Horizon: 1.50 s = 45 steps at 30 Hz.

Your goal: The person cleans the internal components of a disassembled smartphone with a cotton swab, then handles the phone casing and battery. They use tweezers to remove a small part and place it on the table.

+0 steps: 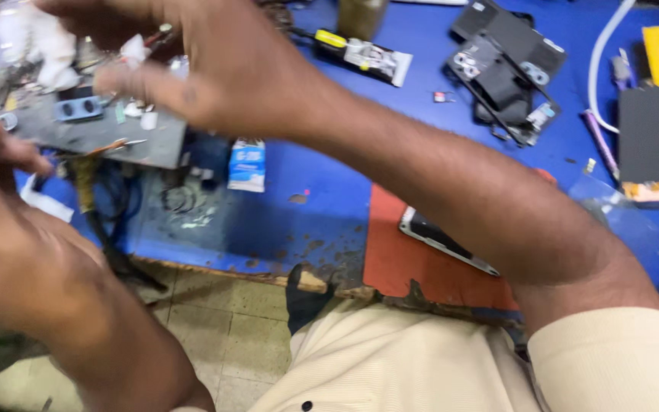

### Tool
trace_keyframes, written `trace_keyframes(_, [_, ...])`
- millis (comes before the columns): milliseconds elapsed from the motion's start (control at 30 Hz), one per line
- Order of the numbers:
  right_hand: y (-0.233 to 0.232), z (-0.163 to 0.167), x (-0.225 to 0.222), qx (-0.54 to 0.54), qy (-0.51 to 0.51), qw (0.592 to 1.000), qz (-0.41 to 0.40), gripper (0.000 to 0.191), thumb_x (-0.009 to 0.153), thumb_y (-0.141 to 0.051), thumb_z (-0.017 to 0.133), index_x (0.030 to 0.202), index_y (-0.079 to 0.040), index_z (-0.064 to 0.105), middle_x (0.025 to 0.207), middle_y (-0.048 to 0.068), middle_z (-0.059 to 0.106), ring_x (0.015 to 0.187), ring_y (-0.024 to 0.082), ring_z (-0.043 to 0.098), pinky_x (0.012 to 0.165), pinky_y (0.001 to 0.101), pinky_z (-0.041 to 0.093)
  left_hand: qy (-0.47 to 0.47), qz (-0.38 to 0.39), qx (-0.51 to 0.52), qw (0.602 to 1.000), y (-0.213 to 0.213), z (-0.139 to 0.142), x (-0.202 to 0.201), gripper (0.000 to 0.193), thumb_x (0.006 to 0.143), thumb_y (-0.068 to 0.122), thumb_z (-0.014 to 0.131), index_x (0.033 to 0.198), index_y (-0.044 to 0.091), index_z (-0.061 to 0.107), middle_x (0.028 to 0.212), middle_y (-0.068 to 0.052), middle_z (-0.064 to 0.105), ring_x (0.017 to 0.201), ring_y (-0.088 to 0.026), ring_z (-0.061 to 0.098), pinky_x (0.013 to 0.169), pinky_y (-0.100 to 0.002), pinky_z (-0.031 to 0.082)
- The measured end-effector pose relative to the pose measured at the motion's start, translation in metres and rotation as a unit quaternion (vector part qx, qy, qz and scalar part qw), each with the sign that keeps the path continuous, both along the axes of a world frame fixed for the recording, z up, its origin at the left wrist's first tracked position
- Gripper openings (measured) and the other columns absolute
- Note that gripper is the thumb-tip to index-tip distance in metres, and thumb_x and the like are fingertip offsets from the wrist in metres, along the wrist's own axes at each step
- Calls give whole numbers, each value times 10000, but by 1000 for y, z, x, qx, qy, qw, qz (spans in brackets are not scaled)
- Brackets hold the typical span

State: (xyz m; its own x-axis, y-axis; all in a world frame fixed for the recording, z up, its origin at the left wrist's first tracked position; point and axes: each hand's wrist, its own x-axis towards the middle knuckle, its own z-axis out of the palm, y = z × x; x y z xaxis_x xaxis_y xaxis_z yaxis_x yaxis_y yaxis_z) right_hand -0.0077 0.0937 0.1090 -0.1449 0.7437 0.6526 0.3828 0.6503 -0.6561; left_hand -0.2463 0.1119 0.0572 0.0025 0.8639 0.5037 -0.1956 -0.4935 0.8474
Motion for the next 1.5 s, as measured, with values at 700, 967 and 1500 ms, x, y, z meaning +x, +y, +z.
trace_keyframes(700, [-323,-40,61,-271,14,893,-360,197,928,-60,761,1109,-24,693,983,82,777,876,150,772,795,289,622,324,-410,69,850,-151,-15,119,259,866,-70,736,1099,43,738,817,-70,729,744,-168,712,678,-291,550])
trace_keyframes(967, [-361,-61,113,-252,-278,790,-485,284,902,-61,776,1179,-12,735,1066,123,729,953,301,693,828,402,559,237,-461,-213,828,-162,-31,140,218,968,-61,595,1178,-18,633,1004,-93,762,899,-131,748,819,-274,629])
trace_keyframes(1500, [-376,-89,88,-249,293,847,-366,282,1102,-140,573,1318,38,605,1034,71,691,789,75,594,715,216,504,224,-473,-93,847,-201,-30,206,80,976,47,698,1031,11,744,937,-52,716,813,-111,688,722,-242,556])
